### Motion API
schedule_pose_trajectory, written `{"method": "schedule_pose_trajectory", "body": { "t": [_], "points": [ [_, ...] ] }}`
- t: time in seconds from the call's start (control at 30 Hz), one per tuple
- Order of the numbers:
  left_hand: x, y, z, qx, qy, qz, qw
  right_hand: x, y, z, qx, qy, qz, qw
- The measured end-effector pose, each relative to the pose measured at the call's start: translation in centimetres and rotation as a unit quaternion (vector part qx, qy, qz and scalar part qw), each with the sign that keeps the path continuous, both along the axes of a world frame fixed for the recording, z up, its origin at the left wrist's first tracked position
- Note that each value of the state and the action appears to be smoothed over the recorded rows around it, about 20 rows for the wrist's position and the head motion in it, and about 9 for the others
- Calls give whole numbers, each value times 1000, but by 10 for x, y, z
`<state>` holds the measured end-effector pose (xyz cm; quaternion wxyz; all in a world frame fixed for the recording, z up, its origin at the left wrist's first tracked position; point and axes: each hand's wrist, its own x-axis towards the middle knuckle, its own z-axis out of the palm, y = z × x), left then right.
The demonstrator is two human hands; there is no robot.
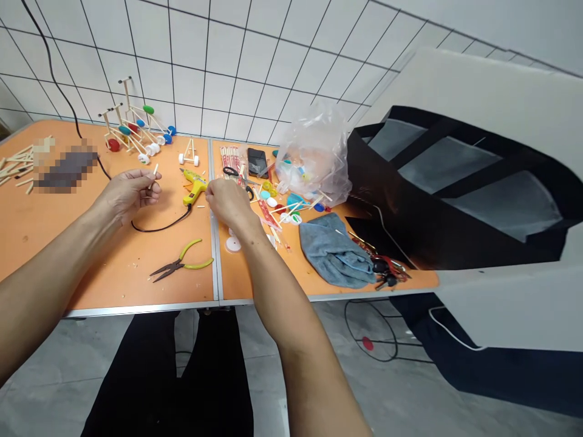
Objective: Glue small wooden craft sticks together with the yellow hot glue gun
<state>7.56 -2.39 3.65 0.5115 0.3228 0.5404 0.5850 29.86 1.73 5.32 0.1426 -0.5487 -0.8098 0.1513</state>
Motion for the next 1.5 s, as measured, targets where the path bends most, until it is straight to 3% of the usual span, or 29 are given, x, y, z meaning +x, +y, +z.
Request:
{"method": "schedule_pose_trajectory", "body": {
  "t": [0.13,0.47,0.6,0.77,1.1,1.3,1.5],
  "points": [
    [-1,0,-1,4,-1,3,1000,-11,-5,-4,-7,-51,51,997],
    [0,0,1,2,8,11,1000,-21,-15,-4,25,-154,59,986],
    [0,0,1,1,9,14,1000,-20,-13,2,55,-100,29,993],
    [0,0,1,9,9,9,1000,-34,-22,-2,64,-34,114,991],
    [7,-4,11,-1,0,29,1000,-60,-36,-5,113,-259,176,943],
    [6,-5,12,0,10,32,999,-74,-42,0,126,-292,206,926],
    [5,-3,9,-1,20,39,999,-72,-38,2,135,-270,216,929]
  ]
}}
